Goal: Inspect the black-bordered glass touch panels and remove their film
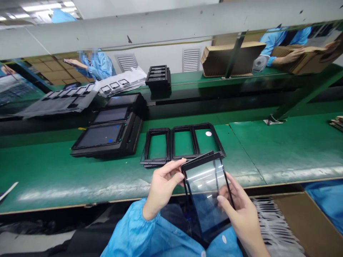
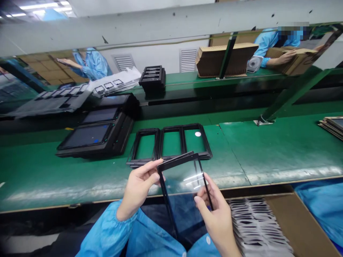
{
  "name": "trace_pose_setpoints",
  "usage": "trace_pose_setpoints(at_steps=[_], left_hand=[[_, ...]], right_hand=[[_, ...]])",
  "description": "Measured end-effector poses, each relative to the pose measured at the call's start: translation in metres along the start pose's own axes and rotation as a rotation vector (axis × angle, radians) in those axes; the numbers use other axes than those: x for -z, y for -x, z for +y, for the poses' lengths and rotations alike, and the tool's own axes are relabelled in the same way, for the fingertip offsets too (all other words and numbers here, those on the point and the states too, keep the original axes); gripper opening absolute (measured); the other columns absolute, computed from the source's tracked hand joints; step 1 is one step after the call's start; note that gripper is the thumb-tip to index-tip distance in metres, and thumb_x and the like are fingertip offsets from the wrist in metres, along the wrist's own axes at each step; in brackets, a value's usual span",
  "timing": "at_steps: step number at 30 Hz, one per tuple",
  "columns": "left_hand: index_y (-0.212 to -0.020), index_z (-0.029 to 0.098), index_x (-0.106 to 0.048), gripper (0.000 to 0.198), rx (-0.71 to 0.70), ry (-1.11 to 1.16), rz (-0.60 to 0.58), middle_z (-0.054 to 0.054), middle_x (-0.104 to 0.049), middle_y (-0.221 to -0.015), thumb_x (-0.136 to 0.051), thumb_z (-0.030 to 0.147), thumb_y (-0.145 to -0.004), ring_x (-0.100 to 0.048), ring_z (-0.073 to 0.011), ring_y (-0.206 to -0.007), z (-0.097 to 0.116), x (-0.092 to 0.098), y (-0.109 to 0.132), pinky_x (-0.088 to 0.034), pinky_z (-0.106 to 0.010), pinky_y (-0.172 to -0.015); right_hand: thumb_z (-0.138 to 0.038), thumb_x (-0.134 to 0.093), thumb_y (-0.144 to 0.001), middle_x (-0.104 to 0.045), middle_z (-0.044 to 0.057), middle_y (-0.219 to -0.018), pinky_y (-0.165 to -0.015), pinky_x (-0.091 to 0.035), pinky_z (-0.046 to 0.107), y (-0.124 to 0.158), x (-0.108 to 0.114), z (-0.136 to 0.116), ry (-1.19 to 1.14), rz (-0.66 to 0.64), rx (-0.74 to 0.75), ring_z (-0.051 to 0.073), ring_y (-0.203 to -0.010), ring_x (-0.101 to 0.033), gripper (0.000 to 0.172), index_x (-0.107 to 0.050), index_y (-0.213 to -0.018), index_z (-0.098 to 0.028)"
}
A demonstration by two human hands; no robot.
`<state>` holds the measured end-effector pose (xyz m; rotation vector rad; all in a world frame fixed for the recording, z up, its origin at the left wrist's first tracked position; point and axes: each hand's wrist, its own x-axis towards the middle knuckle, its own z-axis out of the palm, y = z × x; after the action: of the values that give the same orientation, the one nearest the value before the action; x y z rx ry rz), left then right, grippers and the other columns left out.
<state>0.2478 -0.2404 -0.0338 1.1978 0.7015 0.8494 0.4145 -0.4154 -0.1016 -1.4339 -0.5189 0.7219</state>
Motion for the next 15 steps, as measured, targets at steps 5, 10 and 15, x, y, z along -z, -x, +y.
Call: trace_pose_setpoints(at_steps=[5, 10, 15], left_hand=[[-0.113, 0.027, -0.087, 0.032, 0.022, 0.030, 0.006, -0.004, -0.073, -0.084, -0.088, 0.028, -0.081, -0.074, -0.0174, -0.070, -0.008, 0.000, 0.002, -0.065, -0.024, -0.056], [-0.118, 0.029, -0.085, 0.034, 0.068, 0.085, -0.015, -0.003, -0.074, -0.087, -0.088, 0.030, -0.083, -0.077, -0.0164, -0.073, -0.013, -0.001, 0.001, -0.063, -0.020, -0.058], [-0.121, 0.026, -0.084, 0.041, 0.139, 0.137, -0.024, -0.007, -0.081, -0.092, -0.090, 0.031, -0.081, -0.079, -0.0185, -0.077, -0.016, 0.000, -0.001, -0.063, -0.019, -0.056]], right_hand=[[-0.037, -0.081, -0.092, -0.072, 0.003, -0.098, -0.070, -0.057, 0.024, 0.002, 0.002, 0.004, 0.046, 0.005, -0.007, 0.016, -0.080, -0.066, 0.067, -0.057, -0.154, -0.027], [-0.037, -0.081, -0.091, -0.071, 0.002, -0.094, -0.069, -0.058, 0.024, 0.001, 0.003, -0.004, 0.048, -0.010, -0.036, 0.015, -0.075, -0.065, 0.067, -0.058, -0.153, -0.026], [-0.036, -0.082, -0.090, -0.069, 0.000, -0.091, -0.063, -0.056, 0.021, 0.000, 0.001, -0.013, 0.056, -0.031, -0.062, 0.014, -0.074, -0.063, 0.069, -0.057, -0.154, -0.025]])
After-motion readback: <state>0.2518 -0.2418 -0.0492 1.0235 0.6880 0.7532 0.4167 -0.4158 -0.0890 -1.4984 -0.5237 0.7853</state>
